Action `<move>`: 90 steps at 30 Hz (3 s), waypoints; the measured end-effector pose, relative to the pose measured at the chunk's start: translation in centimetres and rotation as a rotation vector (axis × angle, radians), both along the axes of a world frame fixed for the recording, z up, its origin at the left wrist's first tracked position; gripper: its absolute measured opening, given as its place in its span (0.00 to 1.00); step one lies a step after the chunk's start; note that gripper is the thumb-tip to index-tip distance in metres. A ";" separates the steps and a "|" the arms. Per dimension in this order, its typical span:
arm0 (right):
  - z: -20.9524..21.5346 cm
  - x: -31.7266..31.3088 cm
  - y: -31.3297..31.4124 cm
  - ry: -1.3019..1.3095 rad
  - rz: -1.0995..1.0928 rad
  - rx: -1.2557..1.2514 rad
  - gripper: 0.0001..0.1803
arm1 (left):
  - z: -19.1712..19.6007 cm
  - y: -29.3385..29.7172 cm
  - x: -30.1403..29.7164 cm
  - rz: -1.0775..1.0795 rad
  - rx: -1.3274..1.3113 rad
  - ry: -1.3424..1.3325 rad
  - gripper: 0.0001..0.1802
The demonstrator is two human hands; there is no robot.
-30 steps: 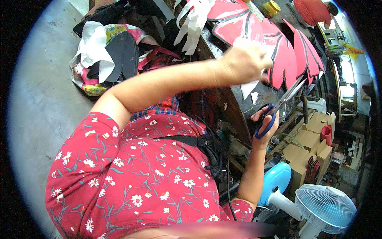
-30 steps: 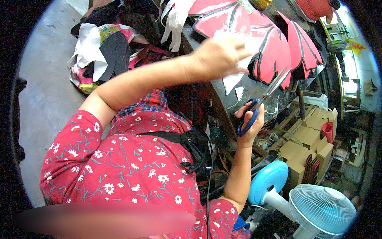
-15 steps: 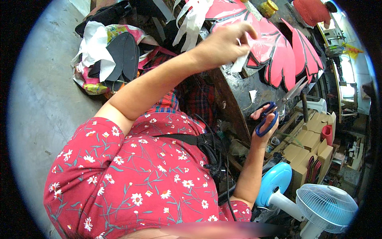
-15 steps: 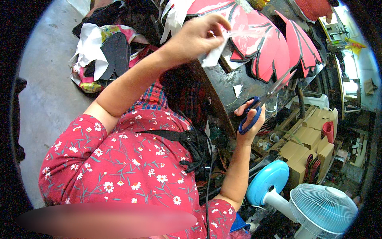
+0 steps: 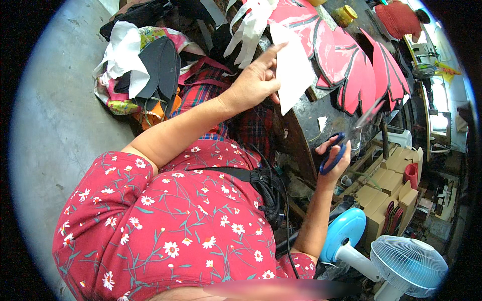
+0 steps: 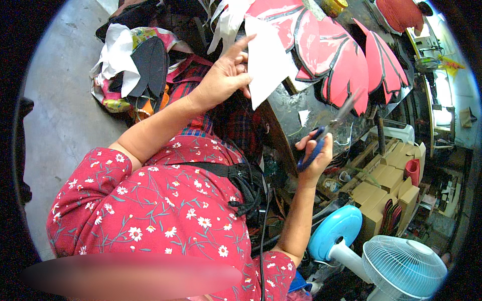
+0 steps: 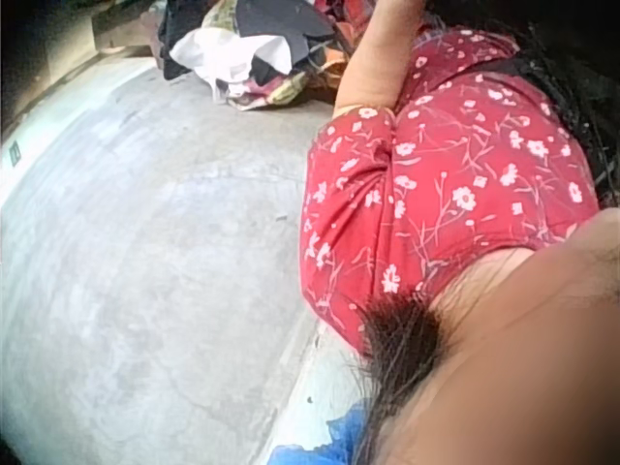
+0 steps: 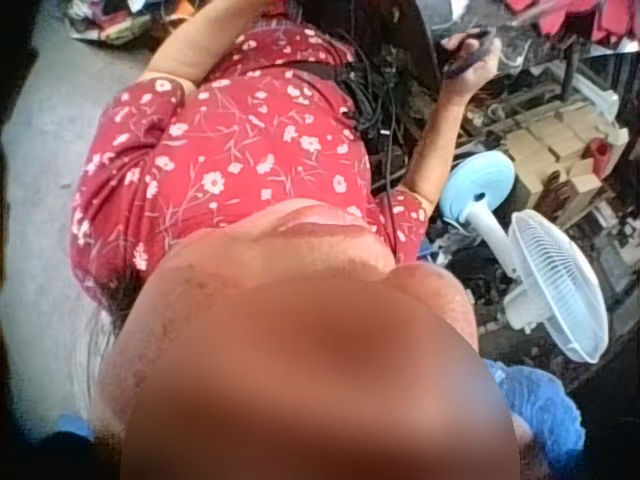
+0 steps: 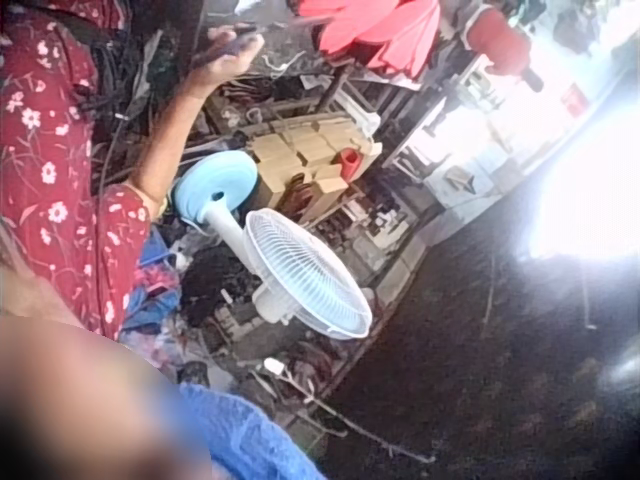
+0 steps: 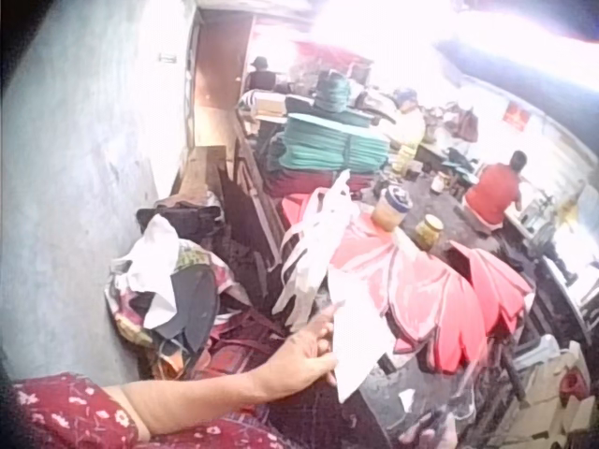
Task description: The person uses scissors to cut a white fabric strip into smaller pieces. They then place the cut pieces onto pink foam shapes on the table.
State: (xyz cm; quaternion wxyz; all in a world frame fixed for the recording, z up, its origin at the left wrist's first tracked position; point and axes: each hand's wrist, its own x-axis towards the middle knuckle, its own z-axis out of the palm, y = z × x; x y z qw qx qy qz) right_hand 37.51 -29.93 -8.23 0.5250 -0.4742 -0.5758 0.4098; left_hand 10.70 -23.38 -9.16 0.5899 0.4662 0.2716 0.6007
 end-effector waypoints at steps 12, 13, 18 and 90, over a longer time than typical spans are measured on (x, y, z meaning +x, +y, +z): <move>4.6 -2.5 -6.3 -0.109 0.309 -0.533 0.06 | 3.5 -0.3 -0.3 -0.070 0.155 0.255 0.34; 4.7 -2.6 -6.4 -0.120 0.305 -0.543 0.05 | 3.7 -0.5 -0.2 -0.085 0.131 0.276 0.37; 4.9 -3.2 -6.4 -0.129 0.303 -0.531 0.05 | 4.6 -1.5 0.2 -0.021 0.207 0.389 0.40; 3.3 -4.4 -5.4 0.172 0.246 -0.487 0.30 | 3.6 -0.8 2.8 -0.068 0.185 0.256 0.49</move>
